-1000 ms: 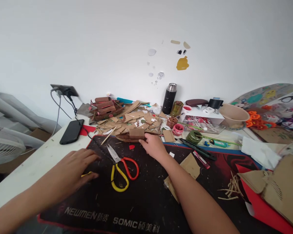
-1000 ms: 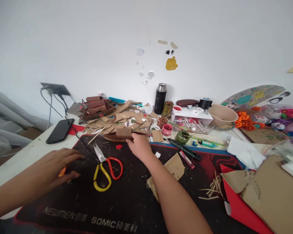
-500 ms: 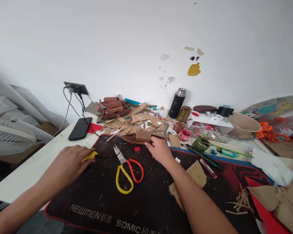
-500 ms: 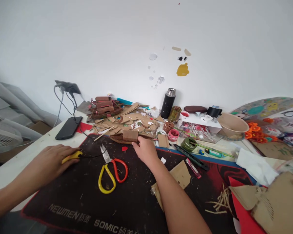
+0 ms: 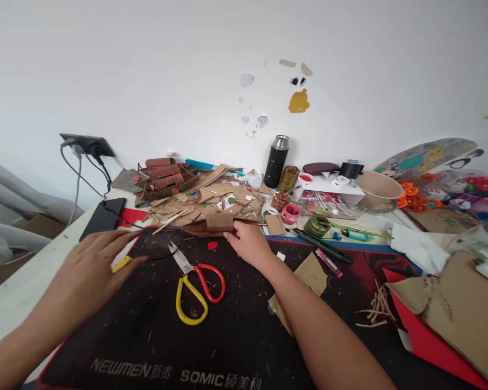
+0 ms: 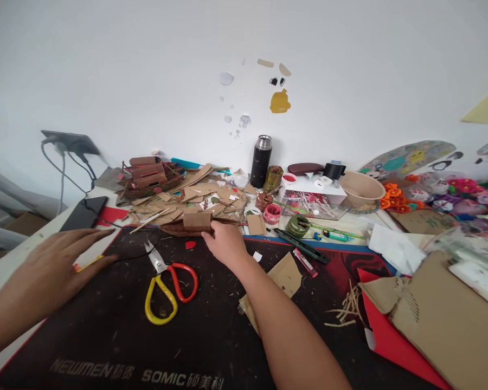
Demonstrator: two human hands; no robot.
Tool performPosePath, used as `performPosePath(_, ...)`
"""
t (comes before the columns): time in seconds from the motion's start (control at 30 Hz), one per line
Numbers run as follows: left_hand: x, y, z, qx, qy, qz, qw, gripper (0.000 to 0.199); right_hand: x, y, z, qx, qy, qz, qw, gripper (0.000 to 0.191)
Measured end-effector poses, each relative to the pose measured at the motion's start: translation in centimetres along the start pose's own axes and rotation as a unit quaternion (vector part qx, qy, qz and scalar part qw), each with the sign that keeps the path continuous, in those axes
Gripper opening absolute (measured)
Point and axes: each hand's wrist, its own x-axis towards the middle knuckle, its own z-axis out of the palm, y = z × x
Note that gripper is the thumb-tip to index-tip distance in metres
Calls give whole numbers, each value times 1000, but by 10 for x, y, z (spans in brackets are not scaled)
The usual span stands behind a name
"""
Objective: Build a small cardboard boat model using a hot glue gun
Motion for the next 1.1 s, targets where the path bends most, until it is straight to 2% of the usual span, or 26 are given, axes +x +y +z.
performPosePath(0.03, 7, 12, 0, -38, 12, 13, 999, 63, 0, -1, -1, 3, -3, 2, 1000, 19)
performPosePath(0.1, 24, 38, 7, -104, -1, 47, 993, 64, -1, -2, -3, 15, -11, 6, 1000, 18)
performPosePath(0.2, 57, 71, 25, -131, -20, 82, 988, 57, -2, -3, -4, 27, -13, 3, 1000, 16)
performPosePath(0.27, 78, 85, 34, -138, -24, 96, 985, 47, -2, -2, -4, 31, -11, 1, 999, 16)
performPosePath(0.33, 94, 94, 40, -143, -58, 96, 983, 35, -1, -1, -4, 37, -9, 2, 999, 16)
performPosePath(0.47, 112, 97, 45, -172, -106, 89, 975, 24, 1, 0, -2, 49, -7, 9, 999, 16)
performPosePath(0.6, 113, 96, 52, -204, -97, 96, 969, 23, 1, -1, -1, 48, 0, 13, 999, 16)
performPosePath(0.87, 108, 97, 59, -199, -74, 90, 973, 19, 1, 0, -1, 73, -5, 15, 997, 15)
performPosePath(1.1, 107, 99, 67, -192, -57, 109, 974, 21, 5, 4, 0, 103, -10, 15, 995, 12)
